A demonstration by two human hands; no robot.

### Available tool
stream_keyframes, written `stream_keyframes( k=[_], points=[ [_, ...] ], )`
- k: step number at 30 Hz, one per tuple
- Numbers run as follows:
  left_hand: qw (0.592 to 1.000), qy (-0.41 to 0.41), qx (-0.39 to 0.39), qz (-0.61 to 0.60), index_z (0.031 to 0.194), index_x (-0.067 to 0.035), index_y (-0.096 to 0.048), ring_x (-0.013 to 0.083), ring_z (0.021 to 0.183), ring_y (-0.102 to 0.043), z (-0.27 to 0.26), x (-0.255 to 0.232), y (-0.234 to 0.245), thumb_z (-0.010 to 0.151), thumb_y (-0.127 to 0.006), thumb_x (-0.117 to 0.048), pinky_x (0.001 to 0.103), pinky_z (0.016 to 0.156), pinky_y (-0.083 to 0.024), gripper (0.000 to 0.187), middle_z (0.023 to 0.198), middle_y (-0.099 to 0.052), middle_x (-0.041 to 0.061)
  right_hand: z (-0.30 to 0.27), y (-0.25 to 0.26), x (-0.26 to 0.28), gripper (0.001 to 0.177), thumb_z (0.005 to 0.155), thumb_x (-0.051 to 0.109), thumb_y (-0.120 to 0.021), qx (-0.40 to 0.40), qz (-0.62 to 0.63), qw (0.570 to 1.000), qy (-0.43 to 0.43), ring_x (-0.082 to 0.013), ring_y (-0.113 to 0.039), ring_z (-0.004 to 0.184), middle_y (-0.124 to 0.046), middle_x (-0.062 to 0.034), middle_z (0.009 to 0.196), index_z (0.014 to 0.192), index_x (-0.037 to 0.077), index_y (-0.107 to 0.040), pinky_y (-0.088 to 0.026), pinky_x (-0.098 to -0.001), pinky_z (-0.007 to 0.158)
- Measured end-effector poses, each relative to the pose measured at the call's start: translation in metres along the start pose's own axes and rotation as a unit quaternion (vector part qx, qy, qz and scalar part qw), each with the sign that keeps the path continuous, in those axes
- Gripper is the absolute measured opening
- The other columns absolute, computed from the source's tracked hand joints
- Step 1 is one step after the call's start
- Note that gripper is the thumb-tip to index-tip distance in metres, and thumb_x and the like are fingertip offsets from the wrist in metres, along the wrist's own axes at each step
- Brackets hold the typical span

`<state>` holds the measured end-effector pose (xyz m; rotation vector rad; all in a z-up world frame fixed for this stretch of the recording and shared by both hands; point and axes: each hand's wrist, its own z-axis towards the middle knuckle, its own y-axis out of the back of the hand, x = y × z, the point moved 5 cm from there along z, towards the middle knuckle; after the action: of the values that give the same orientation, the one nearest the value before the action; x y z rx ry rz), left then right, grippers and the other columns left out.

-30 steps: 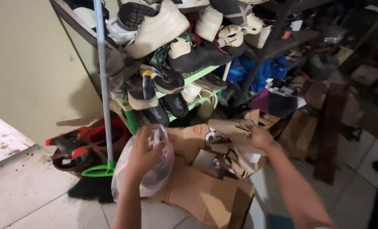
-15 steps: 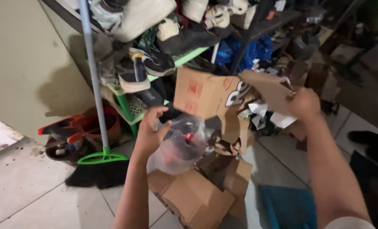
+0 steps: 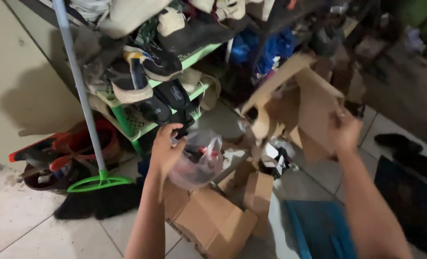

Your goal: Sweeping the floor and collecting trash and cardboard near a shoe rack and motorcycle.

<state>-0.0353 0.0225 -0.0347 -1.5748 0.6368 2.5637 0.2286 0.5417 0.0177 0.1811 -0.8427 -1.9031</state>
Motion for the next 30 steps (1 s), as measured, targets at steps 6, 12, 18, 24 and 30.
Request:
stream_keyframes(
  k=[6,12,18,24,30],
  points=[
    [0.969,0.094,0.068,0.219,0.139,-0.015,-0.053,0.0379,0.109,-0.065,-0.013,-0.041,0.012,0.082,-0.073,-0.024,0.049,0.086,-0.055,0.061,0.141,-0.051,0.018,0.011,0.008,0.012,0.013,0.104,-0.003,-0.065,-0.068,0.077,0.994,-0.044,-0.028,-0.049,0.083,-0.054,-0.0131,0.092,0.1,-0.014,-0.061,-0.047,-0.0484,0.073],
    [0.926,0.035,-0.06,0.371,0.137,-0.013,-0.055,0.0421,0.126,-0.057,0.002,-0.039,-0.003,0.085,-0.071,-0.041,0.052,0.101,-0.046,0.062,0.151,-0.047,0.021,0.042,0.04,0.082,0.031,0.095,-0.002,-0.067,-0.04,0.137,0.987,0.074,-0.0241,-0.059,0.101,-0.061,-0.0078,0.111,0.126,-0.005,-0.065,-0.051,-0.045,0.084],
    [0.991,-0.042,-0.128,-0.012,0.133,-0.008,-0.061,0.0335,0.114,-0.062,0.053,-0.045,-0.015,0.103,-0.059,-0.034,0.04,0.099,-0.048,0.04,0.129,-0.063,0.017,0.058,0.084,0.167,0.058,0.084,-0.01,-0.063,-0.045,0.143,0.967,0.209,-0.0353,-0.066,0.121,-0.069,-0.0184,0.13,0.139,0.008,-0.066,-0.055,-0.0453,0.1],
    [0.952,0.024,-0.301,-0.047,0.103,-0.002,-0.061,0.0265,0.075,-0.057,0.058,-0.027,0.015,0.107,-0.065,-0.034,0.039,0.071,-0.045,0.033,0.08,-0.058,0.011,0.07,0.107,0.168,0.061,0.078,-0.007,-0.07,-0.028,0.115,0.958,0.26,-0.0361,-0.067,0.121,-0.069,-0.0121,0.132,0.135,0.014,-0.066,-0.054,-0.0486,0.106],
    [0.976,-0.187,-0.053,-0.101,0.134,0.0,-0.044,0.0349,0.107,-0.052,0.097,-0.043,-0.021,0.089,-0.082,-0.032,0.041,0.091,-0.043,0.067,0.118,-0.051,0.019,0.067,0.083,0.172,0.052,0.078,-0.003,-0.074,-0.016,0.065,0.932,0.356,-0.0265,-0.069,0.119,-0.072,-0.0047,0.126,0.126,0.015,-0.069,-0.052,-0.0513,0.116]
  ],
)
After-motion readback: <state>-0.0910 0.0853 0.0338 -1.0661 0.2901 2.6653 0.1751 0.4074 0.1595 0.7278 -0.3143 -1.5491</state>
